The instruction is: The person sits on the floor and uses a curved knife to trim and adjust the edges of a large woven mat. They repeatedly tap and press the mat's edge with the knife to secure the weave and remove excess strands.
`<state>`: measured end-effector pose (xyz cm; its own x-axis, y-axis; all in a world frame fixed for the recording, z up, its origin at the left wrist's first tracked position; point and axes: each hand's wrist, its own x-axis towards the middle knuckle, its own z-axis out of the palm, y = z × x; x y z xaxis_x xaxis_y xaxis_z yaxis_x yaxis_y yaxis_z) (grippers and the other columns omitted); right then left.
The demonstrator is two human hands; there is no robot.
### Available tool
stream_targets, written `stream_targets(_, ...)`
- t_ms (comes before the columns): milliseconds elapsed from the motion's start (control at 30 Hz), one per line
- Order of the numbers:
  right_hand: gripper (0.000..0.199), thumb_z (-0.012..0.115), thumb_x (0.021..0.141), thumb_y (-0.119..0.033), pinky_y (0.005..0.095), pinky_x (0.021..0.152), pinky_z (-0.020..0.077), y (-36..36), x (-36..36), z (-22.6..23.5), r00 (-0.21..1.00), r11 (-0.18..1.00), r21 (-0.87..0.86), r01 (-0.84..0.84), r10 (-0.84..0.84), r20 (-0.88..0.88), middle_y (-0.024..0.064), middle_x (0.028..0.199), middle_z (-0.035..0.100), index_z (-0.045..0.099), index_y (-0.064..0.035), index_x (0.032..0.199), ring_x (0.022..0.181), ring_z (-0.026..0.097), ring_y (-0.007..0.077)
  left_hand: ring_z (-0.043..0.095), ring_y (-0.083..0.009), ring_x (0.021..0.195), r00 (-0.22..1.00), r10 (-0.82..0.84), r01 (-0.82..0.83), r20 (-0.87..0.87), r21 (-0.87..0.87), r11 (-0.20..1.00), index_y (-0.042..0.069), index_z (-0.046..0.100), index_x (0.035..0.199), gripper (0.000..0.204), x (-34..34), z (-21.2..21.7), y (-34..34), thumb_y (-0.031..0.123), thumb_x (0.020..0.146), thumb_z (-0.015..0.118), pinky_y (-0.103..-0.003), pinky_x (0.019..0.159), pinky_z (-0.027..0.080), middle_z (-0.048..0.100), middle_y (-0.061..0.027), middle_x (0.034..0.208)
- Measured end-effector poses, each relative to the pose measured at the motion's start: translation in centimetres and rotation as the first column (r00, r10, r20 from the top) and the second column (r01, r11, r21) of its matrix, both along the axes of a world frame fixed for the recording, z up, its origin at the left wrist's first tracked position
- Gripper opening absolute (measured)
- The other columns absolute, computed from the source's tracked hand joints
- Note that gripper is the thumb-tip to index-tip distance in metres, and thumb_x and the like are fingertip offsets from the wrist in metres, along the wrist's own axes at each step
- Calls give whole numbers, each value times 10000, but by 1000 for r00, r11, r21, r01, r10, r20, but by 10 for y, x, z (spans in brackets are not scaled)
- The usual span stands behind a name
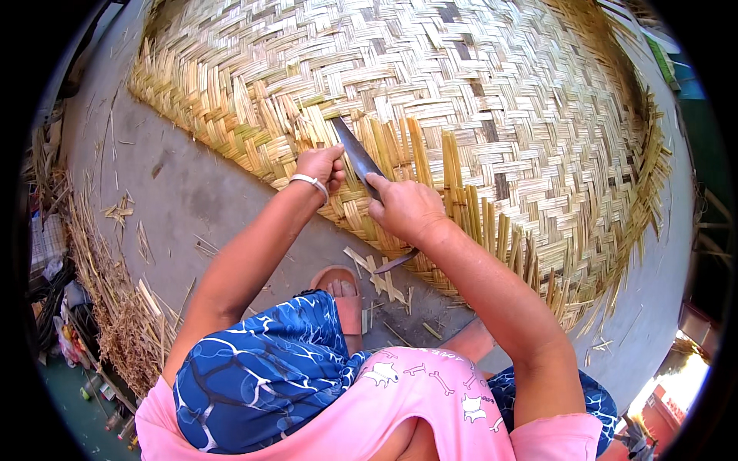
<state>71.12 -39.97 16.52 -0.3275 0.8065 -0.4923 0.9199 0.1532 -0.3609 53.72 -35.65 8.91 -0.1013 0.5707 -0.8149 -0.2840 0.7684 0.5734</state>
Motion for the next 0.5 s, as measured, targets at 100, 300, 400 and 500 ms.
stream_targets(100,441,551,853,-310,471,703,533,0,1,0,998,999,32,-39,37,50,156,841,690,555,-208,1282,790,671,337,553,-110,426,998,-5,8,-58,37,999,102,522,702,290,5,-6,1,275,906,635,-234,324,388,553,-10,560)
stream_targets(300,429,510,865,-257,470,662,535,1,0,6,989,991,74,-113,105,100,144,804,688,545,-177,1286,751,676,323,630,-267,572,411,-463,757,-786,11,654,42,568,663,403,-8,0,5,377,857,682,-371,506,491,586,-120,581)
stream_targets(400,409,494,871,-242,471,637,533,0,8,17,979,988,23,-155,150,138,139,781,684,543,-155,1268,722,675,324,616,-372,683,217,-364,797,-906,-52,602,42,556,711,444,-1,7,-1,448,809,705,-446,640,480,593,-189,641)
stream_targets(500,395,499,866,-241,472,617,528,-10,27,43,959,979,-77,-190,202,198,136,769,681,540,-142,1246,700,670,331,608,-364,646,266,-300,775,-916,19,631,55,518,738,437,-13,3,-9,447,825,690,-472,600,458,614,-174,667)
